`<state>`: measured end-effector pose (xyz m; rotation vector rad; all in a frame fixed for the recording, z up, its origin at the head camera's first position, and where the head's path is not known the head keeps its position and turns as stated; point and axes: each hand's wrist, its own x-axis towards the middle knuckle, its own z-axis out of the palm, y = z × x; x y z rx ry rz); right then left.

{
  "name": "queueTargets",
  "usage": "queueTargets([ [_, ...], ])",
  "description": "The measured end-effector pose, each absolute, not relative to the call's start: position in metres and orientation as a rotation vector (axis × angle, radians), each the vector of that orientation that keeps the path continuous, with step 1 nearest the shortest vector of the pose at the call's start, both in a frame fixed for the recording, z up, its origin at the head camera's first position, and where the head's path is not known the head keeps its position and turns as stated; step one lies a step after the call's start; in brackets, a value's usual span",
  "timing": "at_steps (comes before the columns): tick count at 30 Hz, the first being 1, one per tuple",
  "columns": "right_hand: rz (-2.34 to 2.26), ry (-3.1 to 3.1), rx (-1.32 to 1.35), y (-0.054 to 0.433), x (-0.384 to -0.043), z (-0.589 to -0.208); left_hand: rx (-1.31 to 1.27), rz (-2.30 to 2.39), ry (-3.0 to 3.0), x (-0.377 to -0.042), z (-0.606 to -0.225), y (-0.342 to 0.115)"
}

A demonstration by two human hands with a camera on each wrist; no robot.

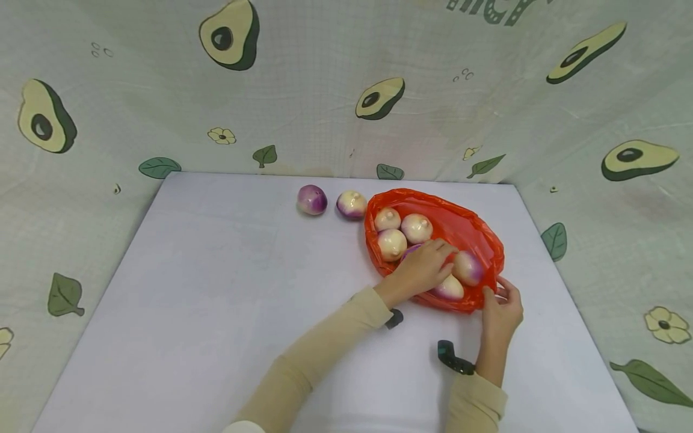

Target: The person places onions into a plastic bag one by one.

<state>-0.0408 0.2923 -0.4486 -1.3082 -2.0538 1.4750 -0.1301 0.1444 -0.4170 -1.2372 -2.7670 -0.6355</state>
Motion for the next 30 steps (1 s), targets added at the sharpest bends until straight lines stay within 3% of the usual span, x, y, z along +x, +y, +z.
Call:
queueTargets([
  [23, 1.446, -2.089, -1.276, 0.291, -0.04, -0.447, -1.025, -0.857, -2.65, -0.159, -0.413, 0.091],
  [28, 1.476, -2.037, -1.286, 0.318, -0.049, -0.487, -1.007, -0.903, -2.608, -0.166, -0.413, 0.078],
  [30, 1.468, -2.049, -1.294, 0.318, -0.049, -0.486, -1.003, -0.919, -2.583, -0.168, -0.414, 0.072],
])
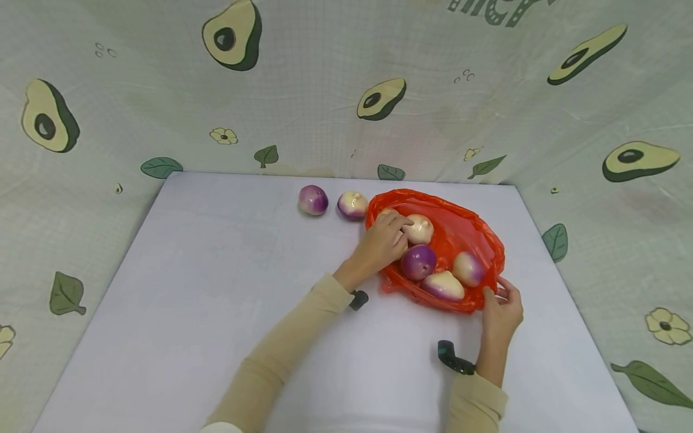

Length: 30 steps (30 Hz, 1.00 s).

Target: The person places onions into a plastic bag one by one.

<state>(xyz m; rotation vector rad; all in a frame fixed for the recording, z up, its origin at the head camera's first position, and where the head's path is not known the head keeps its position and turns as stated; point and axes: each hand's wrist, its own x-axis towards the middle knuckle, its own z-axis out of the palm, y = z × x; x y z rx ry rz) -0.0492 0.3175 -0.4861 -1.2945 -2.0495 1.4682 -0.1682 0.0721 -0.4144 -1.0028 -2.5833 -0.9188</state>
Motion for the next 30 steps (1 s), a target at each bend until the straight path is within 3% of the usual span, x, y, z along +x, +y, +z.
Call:
queueTargets([
  [8, 1.453, -2.073, -1.276, 0.291, -0.04, -0.448, -0.91, -0.993, -2.519, -0.174, -0.42, 0.047],
  [30, 1.437, -2.086, -1.277, 0.289, -0.04, -0.445, -0.637, -0.927, -2.626, -0.202, -0.439, -0.021],
])
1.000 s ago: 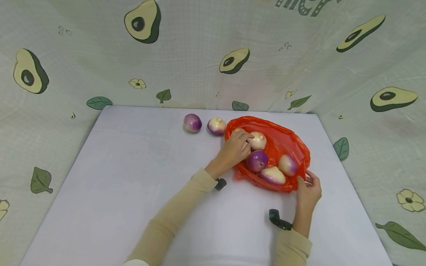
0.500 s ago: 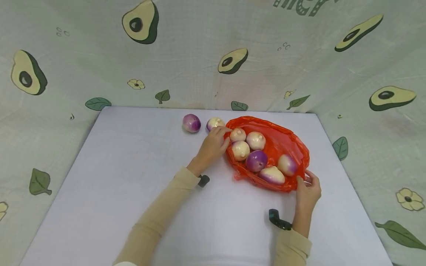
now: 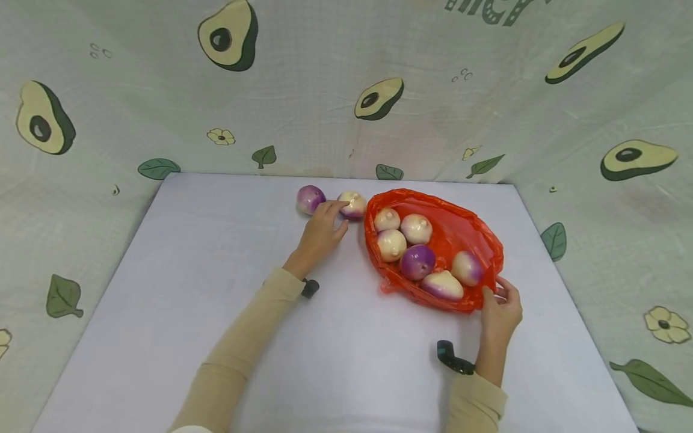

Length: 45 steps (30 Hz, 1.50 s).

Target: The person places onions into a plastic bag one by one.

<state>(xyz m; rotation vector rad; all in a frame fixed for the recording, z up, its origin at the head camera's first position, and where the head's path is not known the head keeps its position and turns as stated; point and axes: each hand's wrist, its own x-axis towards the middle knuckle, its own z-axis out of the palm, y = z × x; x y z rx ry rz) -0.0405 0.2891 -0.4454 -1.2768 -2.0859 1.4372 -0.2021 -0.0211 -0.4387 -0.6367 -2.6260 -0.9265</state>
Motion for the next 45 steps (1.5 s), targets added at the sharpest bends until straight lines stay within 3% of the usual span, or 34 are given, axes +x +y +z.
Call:
queueTargets([
  [24, 1.435, -2.108, -1.298, 0.29, -0.041, -0.446, -0.421, -0.959, -2.601, -0.239, -0.457, -0.062],
  [45, 1.442, -2.1, -1.296, 0.288, -0.042, -0.446, -0.221, -1.018, -2.885, -0.259, -0.461, -0.071],
])
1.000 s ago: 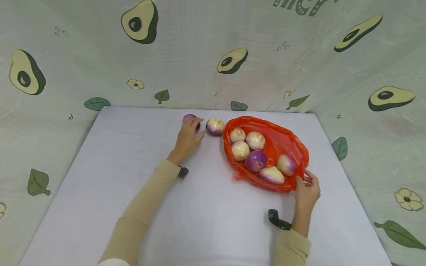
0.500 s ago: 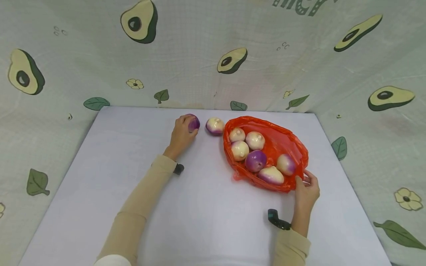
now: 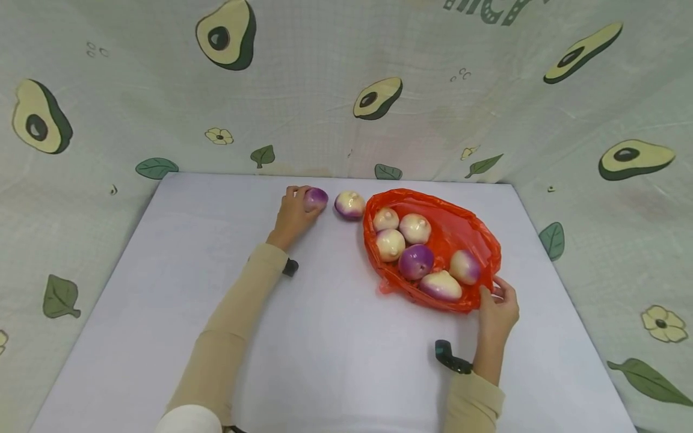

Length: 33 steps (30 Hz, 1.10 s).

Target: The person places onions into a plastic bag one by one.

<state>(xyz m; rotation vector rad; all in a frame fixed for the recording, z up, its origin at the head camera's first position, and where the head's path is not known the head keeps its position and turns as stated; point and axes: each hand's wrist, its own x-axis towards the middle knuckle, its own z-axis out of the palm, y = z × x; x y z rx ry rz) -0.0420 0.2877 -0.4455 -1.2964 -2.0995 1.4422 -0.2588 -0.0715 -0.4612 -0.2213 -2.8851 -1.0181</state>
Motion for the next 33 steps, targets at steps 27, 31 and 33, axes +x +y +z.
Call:
queueTargets([
  [27, 1.411, -2.136, -1.265, 0.291, -0.041, -0.447, -0.384, -0.734, -2.998, -0.258, -0.45, -0.064],
  [31, 1.417, -2.134, -1.268, 0.291, -0.041, -0.448, -0.407, -0.758, -2.982, -0.252, -0.45, -0.062],
  [33, 1.422, -2.131, -1.271, 0.291, -0.041, -0.448, -0.416, -0.771, -2.968, -0.248, -0.451, -0.061],
])
